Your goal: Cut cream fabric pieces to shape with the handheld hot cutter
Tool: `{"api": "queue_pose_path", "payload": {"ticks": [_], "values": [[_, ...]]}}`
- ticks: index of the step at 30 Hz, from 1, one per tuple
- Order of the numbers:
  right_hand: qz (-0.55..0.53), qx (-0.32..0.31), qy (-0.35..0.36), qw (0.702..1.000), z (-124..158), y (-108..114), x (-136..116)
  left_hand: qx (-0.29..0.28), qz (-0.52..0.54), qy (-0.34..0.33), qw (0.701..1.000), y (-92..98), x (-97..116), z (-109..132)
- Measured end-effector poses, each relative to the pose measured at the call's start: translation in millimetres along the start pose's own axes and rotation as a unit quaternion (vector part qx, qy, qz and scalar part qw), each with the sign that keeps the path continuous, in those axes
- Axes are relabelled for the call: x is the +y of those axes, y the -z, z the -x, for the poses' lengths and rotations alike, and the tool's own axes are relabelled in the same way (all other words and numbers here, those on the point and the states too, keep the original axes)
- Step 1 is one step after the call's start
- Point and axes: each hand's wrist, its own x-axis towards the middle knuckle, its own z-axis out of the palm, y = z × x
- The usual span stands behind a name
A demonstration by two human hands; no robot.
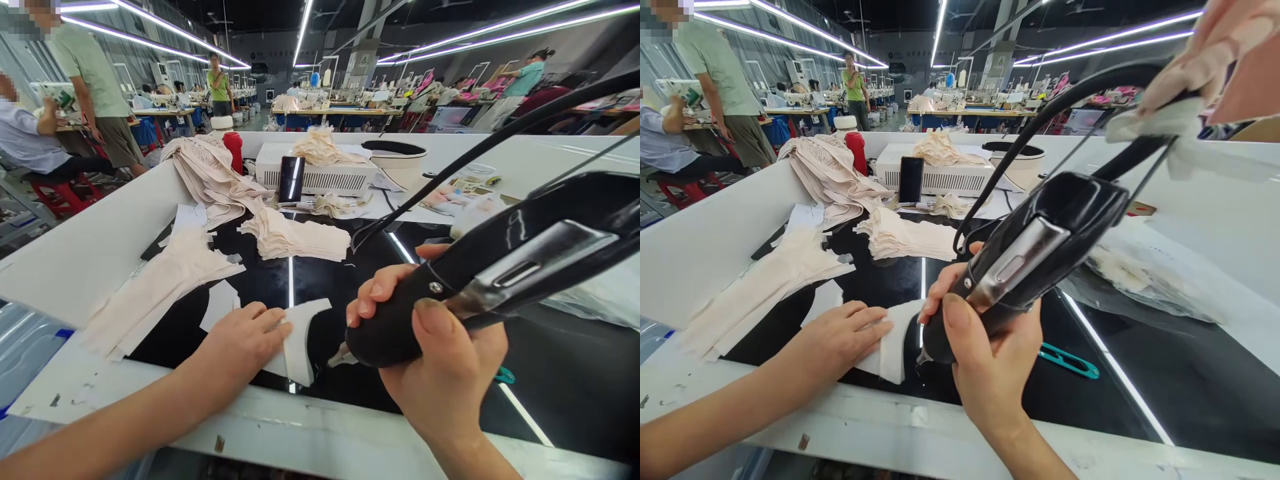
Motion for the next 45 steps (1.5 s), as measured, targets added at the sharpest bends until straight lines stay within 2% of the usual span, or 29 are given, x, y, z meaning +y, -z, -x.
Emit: {"api": "queue_pose_path", "payload": {"ticks": [3, 7, 20, 25, 27, 30, 34, 36, 39, 45], "values": [[-0.002, 0.007, -0.001, 1.0, 7, 9, -4, 0.014, -0.068, 0.027, 0.997, -4.8, 15, -8], [-0.002, 0.013, 0.013, 1.0, 14, 18, -5, 0.002, -0.104, 0.042, 0.994, -5.0, 28, -11], [-0.01, 0.019, 0.014, 1.0, 20, 18, 14, 0.042, -0.109, 0.03, 0.993, 0.3, 28, -5], [-0.009, 0.0, 0.033, 0.999, 22, 17, 15, 0.038, -0.15, 0.044, 0.987, 4.1, 30, -1], [-0.009, 0.0, 0.036, 0.999, 22, 17, 15, 0.059, -0.166, 0.046, 0.983, 6.7, 33, 0], [-0.01, 0.001, 0.035, 0.999, 22, 17, 15, 0.129, -0.142, 0.004, 0.981, 10.5, 38, -1], [-0.013, -0.002, 0.025, 1.0, 23, 18, 15, 0.194, -0.028, -0.126, 0.973, 9.8, 47, -9], [-0.012, -0.002, 0.021, 1.0, 24, 18, 14, 0.196, 0.01, -0.165, 0.966, 6.0, 50, -13], [-0.009, 0.0, 0.023, 1.0, 24, 18, 14, 0.179, 0.025, -0.187, 0.966, -0.4, 50, -16], [-0.011, -0.002, 0.021, 1.0, 24, 17, 14, 0.128, 0.056, -0.175, 0.975, -8.7, 37, -10]]}}
